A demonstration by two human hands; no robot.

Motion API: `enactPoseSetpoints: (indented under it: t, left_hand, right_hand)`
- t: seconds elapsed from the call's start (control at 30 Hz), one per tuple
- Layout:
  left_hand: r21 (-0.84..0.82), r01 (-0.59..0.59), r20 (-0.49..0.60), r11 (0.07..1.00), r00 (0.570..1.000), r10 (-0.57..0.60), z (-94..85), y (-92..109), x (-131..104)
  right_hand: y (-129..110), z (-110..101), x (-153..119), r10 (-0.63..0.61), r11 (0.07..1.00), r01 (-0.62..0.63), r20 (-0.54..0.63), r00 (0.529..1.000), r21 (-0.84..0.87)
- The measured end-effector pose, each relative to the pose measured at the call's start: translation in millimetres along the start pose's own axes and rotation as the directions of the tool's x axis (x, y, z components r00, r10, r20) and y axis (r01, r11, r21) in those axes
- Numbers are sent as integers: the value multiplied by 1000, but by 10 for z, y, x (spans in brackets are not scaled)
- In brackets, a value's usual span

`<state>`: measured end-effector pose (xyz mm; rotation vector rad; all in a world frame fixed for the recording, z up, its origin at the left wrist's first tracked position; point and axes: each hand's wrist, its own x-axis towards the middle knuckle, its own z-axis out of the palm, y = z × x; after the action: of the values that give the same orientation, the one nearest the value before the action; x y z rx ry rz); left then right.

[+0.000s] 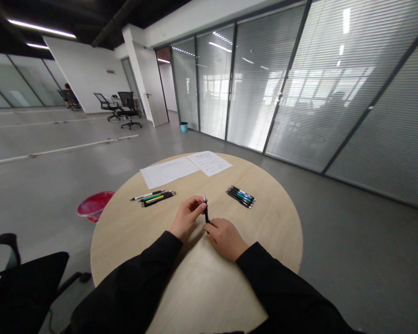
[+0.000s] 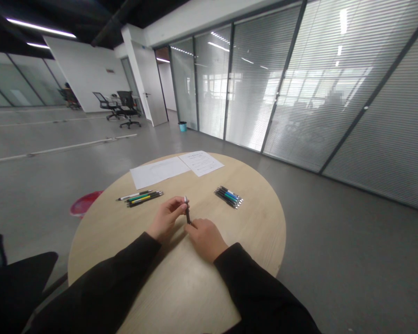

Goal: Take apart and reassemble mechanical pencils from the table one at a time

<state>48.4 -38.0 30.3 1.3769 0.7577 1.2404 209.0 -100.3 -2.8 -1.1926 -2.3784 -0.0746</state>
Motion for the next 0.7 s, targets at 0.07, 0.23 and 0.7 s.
enactPoseSetpoints:
  t: [0.07,0.23,0.7]
  left_hand:
    - [-7,-2,-7,1000,1000,2,-3,-3,-4]
    - [55,30,15,998,999,-31,-21,1,-14]
    - [146,17,34,989,999,-22,-14,41,-19]
  right_hand:
    - [-2,-1,0,0,1000,0,6,1000,-6]
    - [-16,0,-9,6,1000,-6,34,999,4]
    - [-28,10,-2,-9,1000,8,54,999,21]
